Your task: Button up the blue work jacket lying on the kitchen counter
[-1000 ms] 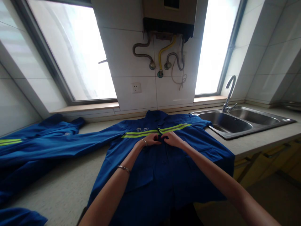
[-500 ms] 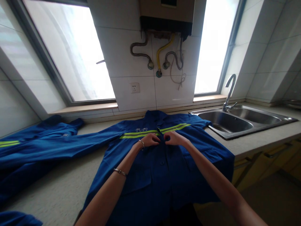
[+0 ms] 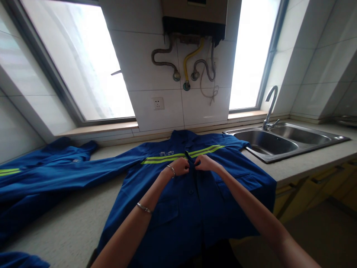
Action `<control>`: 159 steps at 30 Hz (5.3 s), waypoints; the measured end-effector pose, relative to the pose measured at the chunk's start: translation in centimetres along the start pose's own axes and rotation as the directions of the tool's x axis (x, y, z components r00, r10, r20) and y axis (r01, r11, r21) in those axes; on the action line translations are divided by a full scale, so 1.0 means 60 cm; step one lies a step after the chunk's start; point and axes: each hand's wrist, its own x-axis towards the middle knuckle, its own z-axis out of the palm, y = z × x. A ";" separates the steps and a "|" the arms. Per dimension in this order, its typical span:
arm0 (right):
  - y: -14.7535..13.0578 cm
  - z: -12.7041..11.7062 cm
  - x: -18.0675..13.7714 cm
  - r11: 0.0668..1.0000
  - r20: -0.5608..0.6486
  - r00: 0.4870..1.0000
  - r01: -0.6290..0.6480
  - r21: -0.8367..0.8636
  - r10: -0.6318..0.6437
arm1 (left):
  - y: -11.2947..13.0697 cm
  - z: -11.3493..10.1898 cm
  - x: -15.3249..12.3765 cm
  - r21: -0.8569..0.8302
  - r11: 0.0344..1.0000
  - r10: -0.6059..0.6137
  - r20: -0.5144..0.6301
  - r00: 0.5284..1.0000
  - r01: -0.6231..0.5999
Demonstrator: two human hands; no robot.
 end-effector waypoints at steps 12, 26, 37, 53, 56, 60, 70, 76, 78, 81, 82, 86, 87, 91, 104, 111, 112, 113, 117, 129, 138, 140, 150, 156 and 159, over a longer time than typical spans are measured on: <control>0.028 0.028 0.026 0.993 -0.169 0.982 -0.062 0.099 0.078 | -0.022 0.008 0.004 0.056 0.997 -0.061 0.000 0.998 0.061; 0.011 0.038 0.024 0.995 -0.365 0.928 -0.035 0.097 0.069 | -0.020 0.034 -0.008 -0.256 0.956 -0.212 -0.268 0.940 0.142; -0.009 0.036 0.017 0.998 -0.345 0.939 0.009 0.060 0.012 | -0.008 0.059 -0.001 -0.224 0.935 -0.336 -0.328 0.883 0.273; -0.016 0.041 0.008 1.000 -0.329 0.944 -0.007 0.015 0.012 | -0.020 0.058 -0.004 -0.551 0.776 -0.498 -0.236 0.834 0.308; -0.019 0.041 0.006 1.000 -0.319 0.948 -0.007 0.003 0.007 | -0.015 0.057 -0.005 -0.549 0.777 -0.502 -0.245 0.829 0.308; -0.021 0.040 0.005 1.000 -0.321 0.947 0.019 0.015 -0.013 | -0.016 0.059 -0.003 -0.603 0.728 -0.545 -0.221 0.809 0.326; 0.004 0.026 0.017 0.950 -0.158 0.987 0.020 0.313 0.032 | -0.016 0.065 -0.003 -0.724 0.635 -0.575 -0.209 0.791 0.270; 0.013 0.024 0.014 0.916 -0.096 0.995 0.059 0.396 -0.023 | -0.013 0.066 -0.005 -0.793 0.553 -0.607 -0.174 0.776 0.255; 0.012 0.023 0.013 0.916 -0.086 0.995 0.077 0.393 -0.047 | -0.012 0.064 -0.007 -0.820 0.514 -0.615 -0.147 0.774 0.253; 0.007 0.022 0.010 0.936 -0.103 0.992 0.106 0.334 -0.075 | -0.008 0.060 -0.007 -0.860 0.441 -0.623 -0.087 0.777 0.257; 0.004 0.022 0.008 0.946 -0.113 0.989 0.123 0.299 -0.093 | -0.007 0.059 -0.007 -0.872 0.415 -0.629 -0.069 0.775 0.259; -0.006 0.019 0.001 0.968 -0.155 0.969 0.214 0.129 -0.193 | -0.006 0.056 -0.005 -0.905 0.342 -0.641 -0.027 0.767 0.253; -0.009 0.018 -0.001 0.969 -0.164 0.964 0.229 0.097 -0.211 | -0.007 0.057 -0.004 -0.902 0.353 -0.629 -0.030 0.777 0.250; -0.010 0.019 -0.002 0.971 -0.177 0.962 0.226 0.080 -0.209 | -0.018 0.062 -0.006 -0.875 0.439 -0.557 -0.085 0.826 0.206; 0.023 0.047 0.016 0.869 -0.072 0.996 -0.009 0.495 0.051 | -0.020 0.077 -0.005 -0.806 0.580 -0.501 -0.235 0.833 0.122; 0.020 0.039 0.014 0.861 -0.090 0.990 -0.045 0.506 0.105 | -0.016 0.077 -0.002 -0.813 0.572 -0.560 -0.285 0.778 0.114; 0.017 0.036 0.013 0.855 -0.095 0.989 -0.050 0.516 0.115 | -0.016 0.076 -0.001 -0.826 0.552 -0.574 -0.280 0.770 0.112; 0.013 0.032 0.011 0.850 -0.102 0.987 -0.052 0.525 0.123 | -0.015 0.075 -0.002 -0.841 0.531 -0.585 -0.272 0.764 0.107; -0.006 0.017 0.005 0.835 -0.146 0.978 -0.044 0.548 0.148 | -0.010 0.065 -0.005 -0.872 0.486 -0.587 -0.272 0.762 0.063; -0.009 0.019 0.010 0.769 -0.182 0.949 -0.086 0.633 0.256 | -0.006 0.067 -0.007 -0.766 0.642 -0.440 -0.411 0.798 -0.041; 0.001 0.024 0.010 0.849 -0.246 0.953 -0.020 0.528 0.176 | 0.003 0.061 -0.014 -0.707 0.706 -0.411 -0.456 0.790 -0.041; 0.002 0.024 0.010 0.863 -0.250 0.955 -0.014 0.505 0.162 | 0.002 0.061 -0.013 -0.721 0.692 -0.425 -0.442 0.790 -0.032; -0.003 0.020 0.006 0.833 -0.158 0.983 0.008 0.553 0.096 | -0.001 0.061 -0.005 -0.789 0.614 -0.540 -0.386 0.748 0.036; -0.004 0.018 0.011 0.749 -0.087 0.982 -0.069 0.659 0.167 | -0.005 0.061 -0.001 -0.823 0.564 -0.592 -0.353 0.724 0.060; 0.000 0.019 0.015 0.693 -0.062 0.974 -0.110 0.713 0.218 | -0.007 0.059 -0.001 -0.840 0.539 -0.601 -0.335 0.726 0.059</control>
